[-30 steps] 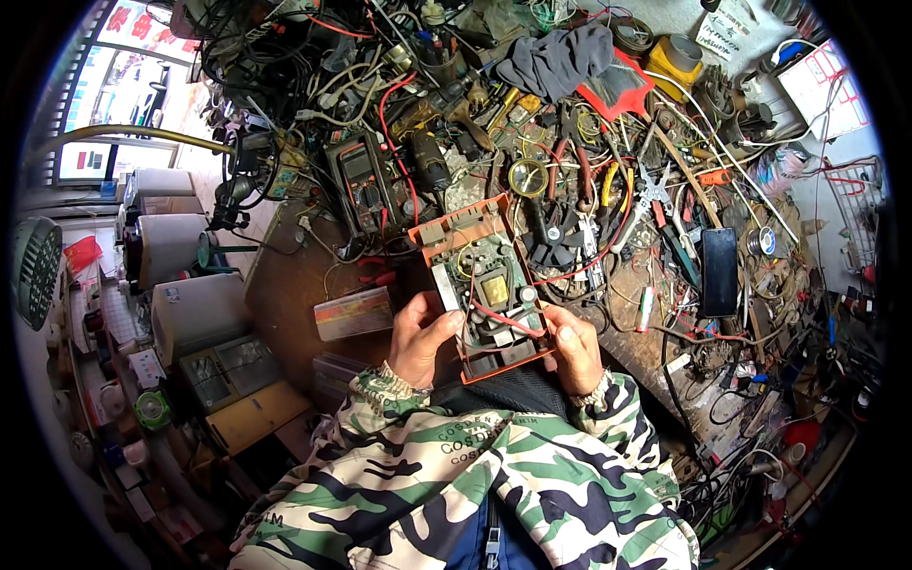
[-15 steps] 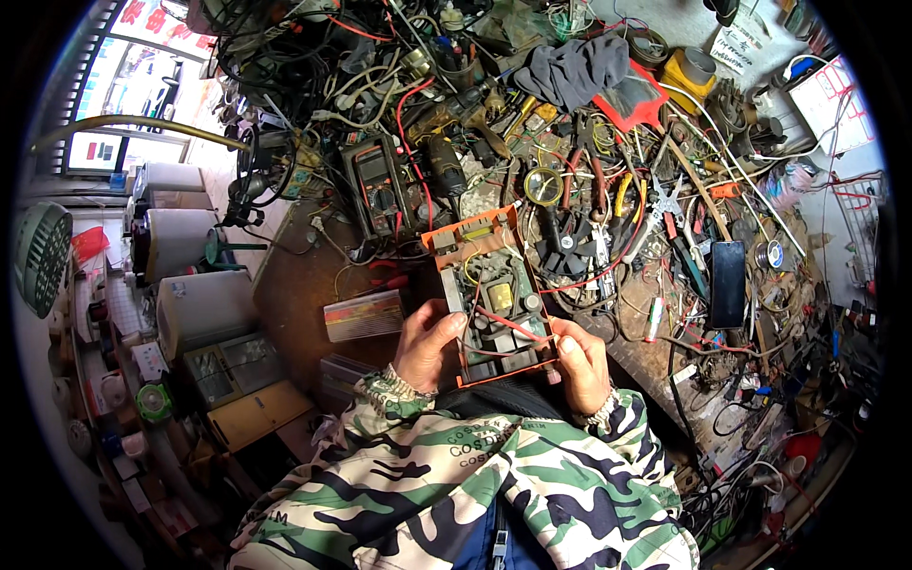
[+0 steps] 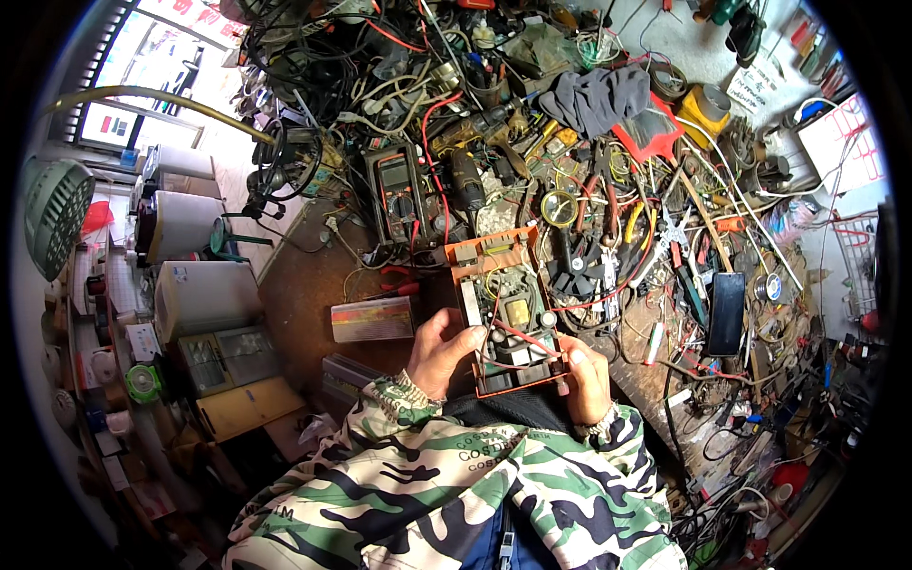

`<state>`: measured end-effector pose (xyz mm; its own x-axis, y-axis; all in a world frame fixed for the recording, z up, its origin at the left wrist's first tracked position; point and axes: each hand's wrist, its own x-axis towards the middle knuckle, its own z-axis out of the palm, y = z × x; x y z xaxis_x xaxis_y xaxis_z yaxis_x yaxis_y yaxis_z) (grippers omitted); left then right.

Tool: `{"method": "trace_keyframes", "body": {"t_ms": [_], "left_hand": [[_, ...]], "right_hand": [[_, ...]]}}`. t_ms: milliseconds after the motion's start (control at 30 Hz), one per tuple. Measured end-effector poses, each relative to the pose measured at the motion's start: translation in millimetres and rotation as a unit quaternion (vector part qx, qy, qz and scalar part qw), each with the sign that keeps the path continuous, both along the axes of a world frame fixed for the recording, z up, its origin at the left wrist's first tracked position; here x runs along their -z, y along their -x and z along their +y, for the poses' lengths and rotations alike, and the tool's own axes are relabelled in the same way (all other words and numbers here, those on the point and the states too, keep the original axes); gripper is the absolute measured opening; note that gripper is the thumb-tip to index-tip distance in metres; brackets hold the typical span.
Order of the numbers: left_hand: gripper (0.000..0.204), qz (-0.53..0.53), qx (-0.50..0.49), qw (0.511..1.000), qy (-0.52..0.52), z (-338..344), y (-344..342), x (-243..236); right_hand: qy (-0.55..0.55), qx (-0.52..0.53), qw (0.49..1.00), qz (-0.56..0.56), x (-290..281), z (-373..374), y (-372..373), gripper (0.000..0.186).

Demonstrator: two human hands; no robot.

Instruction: The person holds an open electronic device with visible internal components and wires. They manipulate the wires and components with their hands, occasionally picking up a small black object from the cluttered workbench to interact with the device.

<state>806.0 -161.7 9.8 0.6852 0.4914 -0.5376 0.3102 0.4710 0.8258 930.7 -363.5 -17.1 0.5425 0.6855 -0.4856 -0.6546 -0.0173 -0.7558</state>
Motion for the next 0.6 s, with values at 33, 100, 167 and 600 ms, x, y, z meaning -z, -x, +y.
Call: {"method": "trace_keyframes", "body": {"t_ms": [33, 100, 167, 600], "left_hand": [[0.040, -0.004, 0.001, 1.000, -0.007, 0, -1, -2], [0.042, -0.013, 0.003, 1.000, -0.022, 0, -1, -5], [0.043, -0.018, 0.007, 0.999, -0.030, 1, 0, -4], [0.049, -0.034, 0.059, 0.975, -0.210, 6, -1, -35]], "right_hand": [[-0.001, 0.005, 1.000, -0.001, -4, 2, -1, 0.069], [0.005, -0.001, 1.000, -0.003, -5, 3, -2, 0.070], [-0.001, -0.005, 1.000, -0.003, -1, 2, -2, 0.070], [-0.154, -0.012, 0.986, 0.061, 14, 10, -10, 0.059]]}}
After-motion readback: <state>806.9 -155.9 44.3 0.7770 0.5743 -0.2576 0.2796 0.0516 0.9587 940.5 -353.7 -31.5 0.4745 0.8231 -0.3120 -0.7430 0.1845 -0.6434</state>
